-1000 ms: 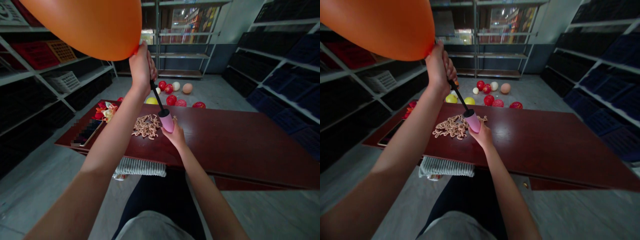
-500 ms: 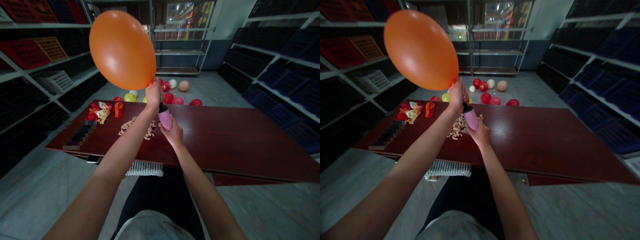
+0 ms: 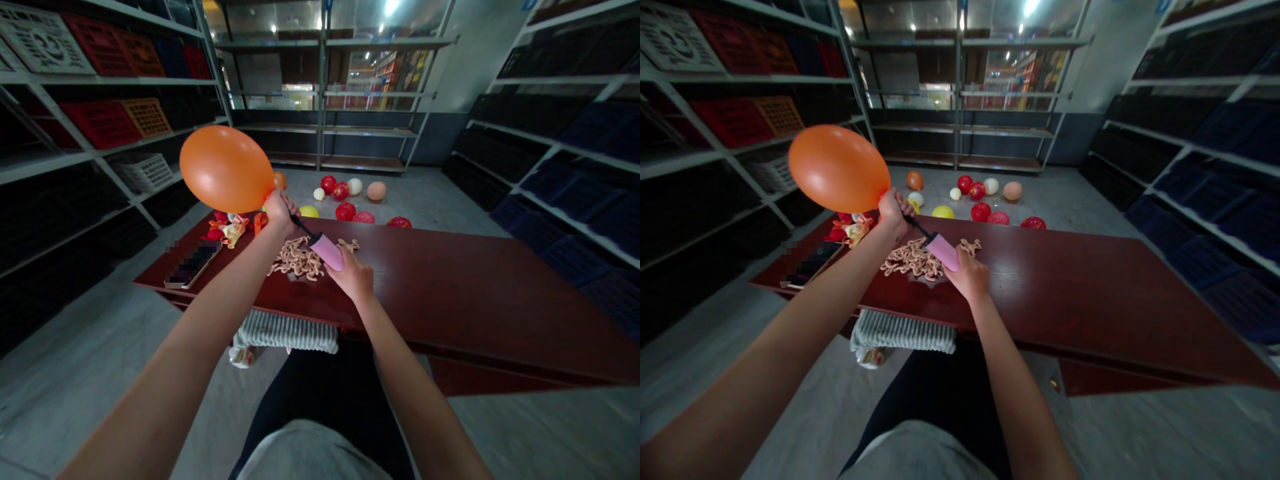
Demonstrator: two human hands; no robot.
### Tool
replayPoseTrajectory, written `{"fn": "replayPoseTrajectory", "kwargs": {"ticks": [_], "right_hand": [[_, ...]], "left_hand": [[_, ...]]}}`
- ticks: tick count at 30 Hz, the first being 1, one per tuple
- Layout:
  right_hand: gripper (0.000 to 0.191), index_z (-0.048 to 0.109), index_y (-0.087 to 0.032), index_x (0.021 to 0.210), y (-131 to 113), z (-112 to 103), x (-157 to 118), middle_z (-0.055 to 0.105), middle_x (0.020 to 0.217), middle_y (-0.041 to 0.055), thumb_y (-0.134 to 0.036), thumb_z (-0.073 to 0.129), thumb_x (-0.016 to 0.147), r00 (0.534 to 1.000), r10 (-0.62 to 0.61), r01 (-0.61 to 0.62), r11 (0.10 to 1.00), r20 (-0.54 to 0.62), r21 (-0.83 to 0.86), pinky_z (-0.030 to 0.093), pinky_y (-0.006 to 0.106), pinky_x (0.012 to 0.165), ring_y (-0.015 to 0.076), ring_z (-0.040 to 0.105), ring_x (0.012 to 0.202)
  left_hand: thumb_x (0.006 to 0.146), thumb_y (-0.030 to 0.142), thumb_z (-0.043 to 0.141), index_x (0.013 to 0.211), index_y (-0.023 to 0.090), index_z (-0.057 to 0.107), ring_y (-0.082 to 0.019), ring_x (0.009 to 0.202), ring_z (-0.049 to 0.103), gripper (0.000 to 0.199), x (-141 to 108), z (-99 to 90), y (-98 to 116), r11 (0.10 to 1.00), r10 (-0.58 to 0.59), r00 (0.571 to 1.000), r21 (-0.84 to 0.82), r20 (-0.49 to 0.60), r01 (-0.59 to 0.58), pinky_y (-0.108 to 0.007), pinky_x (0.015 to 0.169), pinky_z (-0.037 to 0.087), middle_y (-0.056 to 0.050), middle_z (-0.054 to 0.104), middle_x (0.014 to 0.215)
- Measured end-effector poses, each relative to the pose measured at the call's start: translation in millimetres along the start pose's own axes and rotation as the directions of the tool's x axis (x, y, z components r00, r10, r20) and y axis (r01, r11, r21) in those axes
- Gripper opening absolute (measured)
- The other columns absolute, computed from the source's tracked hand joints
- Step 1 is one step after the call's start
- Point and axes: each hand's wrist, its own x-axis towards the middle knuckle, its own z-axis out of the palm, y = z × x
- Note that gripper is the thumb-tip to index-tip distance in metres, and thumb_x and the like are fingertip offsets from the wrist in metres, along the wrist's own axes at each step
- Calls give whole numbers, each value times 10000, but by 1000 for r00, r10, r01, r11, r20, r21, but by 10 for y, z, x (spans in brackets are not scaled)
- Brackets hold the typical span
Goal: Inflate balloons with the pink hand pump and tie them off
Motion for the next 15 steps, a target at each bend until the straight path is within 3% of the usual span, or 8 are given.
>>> {"fn": "replayPoseTrajectory", "kwargs": {"ticks": [7,11,15], "right_hand": [[429,659,-192,1193,-29,-44,-7,765,1075,106,-458,647,858,997,-79,79,997,10,11,519,298,726,248,735,865],[471,644,-176,1198,-23,-37,3,755,1107,120,-493,657,850,998,-59,58,996,-1,62,533,313,734,253,736,864],[521,612,-167,1249,20,-23,3,735,1175,133,-497,656,849,999,-23,27,990,-32,135,553,330,793,266,734,940]], "left_hand": [[1018,269,361,598,235,243,-125,368,173,437,111,-108,537,995,85,994,-47,-66,-88,-278,420,193,45,164,453],[1030,292,361,582,220,240,-111,370,172,470,28,-7,806,984,167,985,-73,38,-164,-271,419,205,36,183,420],[1033,317,379,568,221,226,-116,362,162,500,-188,225,907,975,223,954,-64,200,-215,-273,398,173,36,183,402]]}}
